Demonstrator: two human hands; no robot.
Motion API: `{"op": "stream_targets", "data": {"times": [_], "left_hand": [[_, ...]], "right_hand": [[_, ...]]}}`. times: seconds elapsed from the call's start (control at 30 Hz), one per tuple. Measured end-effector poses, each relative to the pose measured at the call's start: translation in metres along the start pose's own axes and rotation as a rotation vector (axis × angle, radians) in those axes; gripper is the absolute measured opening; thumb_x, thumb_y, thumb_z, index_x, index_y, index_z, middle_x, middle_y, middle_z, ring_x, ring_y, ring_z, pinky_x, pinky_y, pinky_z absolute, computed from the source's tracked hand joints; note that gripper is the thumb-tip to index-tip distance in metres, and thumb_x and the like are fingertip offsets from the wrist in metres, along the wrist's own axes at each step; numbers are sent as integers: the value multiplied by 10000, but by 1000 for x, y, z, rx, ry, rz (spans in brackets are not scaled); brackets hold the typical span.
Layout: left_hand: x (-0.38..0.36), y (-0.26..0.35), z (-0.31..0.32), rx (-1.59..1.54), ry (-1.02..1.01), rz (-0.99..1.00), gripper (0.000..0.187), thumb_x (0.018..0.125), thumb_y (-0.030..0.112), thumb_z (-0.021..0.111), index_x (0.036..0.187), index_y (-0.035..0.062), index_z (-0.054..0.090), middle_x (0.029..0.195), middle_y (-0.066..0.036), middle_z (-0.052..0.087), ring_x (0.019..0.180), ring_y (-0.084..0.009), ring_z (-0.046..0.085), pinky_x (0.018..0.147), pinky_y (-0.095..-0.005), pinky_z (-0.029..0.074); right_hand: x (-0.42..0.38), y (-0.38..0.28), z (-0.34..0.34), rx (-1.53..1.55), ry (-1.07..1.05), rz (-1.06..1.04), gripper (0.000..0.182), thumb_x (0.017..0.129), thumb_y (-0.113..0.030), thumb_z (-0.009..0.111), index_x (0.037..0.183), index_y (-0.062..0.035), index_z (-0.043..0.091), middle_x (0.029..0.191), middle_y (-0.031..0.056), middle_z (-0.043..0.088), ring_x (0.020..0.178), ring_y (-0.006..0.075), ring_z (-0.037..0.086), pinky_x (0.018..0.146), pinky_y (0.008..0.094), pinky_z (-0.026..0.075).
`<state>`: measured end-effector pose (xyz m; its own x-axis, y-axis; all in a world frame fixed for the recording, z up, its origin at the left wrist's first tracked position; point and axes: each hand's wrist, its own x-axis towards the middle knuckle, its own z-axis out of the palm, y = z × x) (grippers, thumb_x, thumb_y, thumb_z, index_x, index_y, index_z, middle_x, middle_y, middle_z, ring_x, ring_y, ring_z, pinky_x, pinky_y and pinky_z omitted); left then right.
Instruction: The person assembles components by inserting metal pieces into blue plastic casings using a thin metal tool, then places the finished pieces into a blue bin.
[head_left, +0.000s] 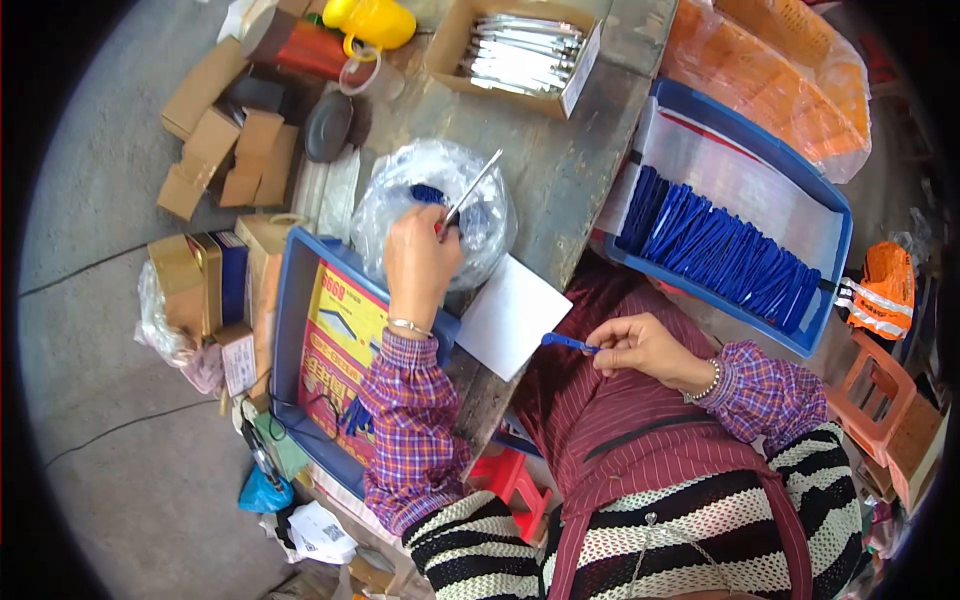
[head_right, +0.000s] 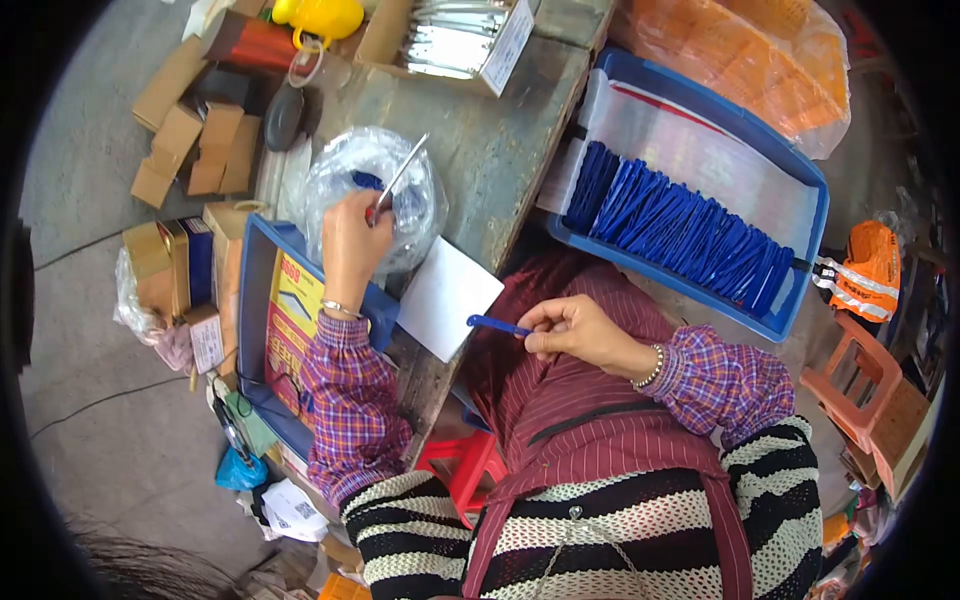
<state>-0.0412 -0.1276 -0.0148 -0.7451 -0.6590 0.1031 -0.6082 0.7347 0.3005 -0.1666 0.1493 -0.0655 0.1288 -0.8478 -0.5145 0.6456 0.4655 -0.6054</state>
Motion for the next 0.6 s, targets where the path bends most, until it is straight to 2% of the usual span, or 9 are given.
{"op": "stream_targets", "data": {"times": [0.03, 0.1, 0.3, 0.47, 0.53, 0.57, 0.6], "left_hand": [[0, 3, -4, -28, -74, -68, 151, 698, 61, 635, 841, 18, 658, 798, -166, 612, 742, -374, 589, 653, -436, 463], [-1, 3, -6, -35, -83, -64, 172, 685, 44, 643, 855, 23, 661, 806, -164, 616, 749, -370, 592, 657, -433, 468], [-2, 4, -1, 68, -41, -72, 97, 691, 44, 639, 783, 28, 666, 795, -166, 625, 730, -382, 595, 640, -446, 470], [0, 1, -3, -4, -4, -62, 81, 704, 61, 652, 776, 31, 674, 751, -163, 631, 666, -354, 607, 598, -419, 471], [2, -1, -6, -218, 48, -147, 108, 710, 75, 674, 812, 40, 687, 700, -153, 636, 598, -284, 621, 550, -370, 467], [3, -1, -8, -255, 84, -137, 117, 730, 84, 685, 840, 43, 696, 600, -90, 620, 475, -152, 571, 467, -298, 428], [4, -1, -11, -254, 85, -131, 117, 730, 84, 685, 840, 43, 696, 600, -90, 620, 475, -152, 571, 467, -298, 428]], "right_hand": [[0, -1, 0, 13, -7, 11, 204, 825, -41, 655, 1011, 29, 608, 816, 59, 630, 694, 98, 602, 665, 221, 504], [0, 0, -2, 17, -16, 5, 203, 831, -44, 649, 1016, 23, 599, 816, 56, 625, 672, 89, 587, 637, 211, 487], [5, 3, -2, -2, -35, -73, 181, 871, -80, 604, 1034, -5, 578, 808, 38, 625, 640, 49, 548, 571, 180, 448], [4, 4, -3, -37, -61, -83, 168, 883, -97, 590, 1026, -9, 584, 785, 37, 628, 610, 37, 515, 539, 174, 414], [3, 4, -4, -31, -63, -85, 166, 884, -99, 589, 1023, -9, 583, 780, 35, 627, 610, 36, 515, 537, 174, 411], [3, 4, -4, -25, -66, -81, 164, 885, -101, 587, 1021, -10, 582, 774, 34, 625, 609, 36, 516, 534, 174, 409], [3, 3, -3, -25, -66, -87, 164, 885, -101, 587, 1021, -10, 582, 774, 34, 625, 609, 36, 516, 534, 174, 409]]}}
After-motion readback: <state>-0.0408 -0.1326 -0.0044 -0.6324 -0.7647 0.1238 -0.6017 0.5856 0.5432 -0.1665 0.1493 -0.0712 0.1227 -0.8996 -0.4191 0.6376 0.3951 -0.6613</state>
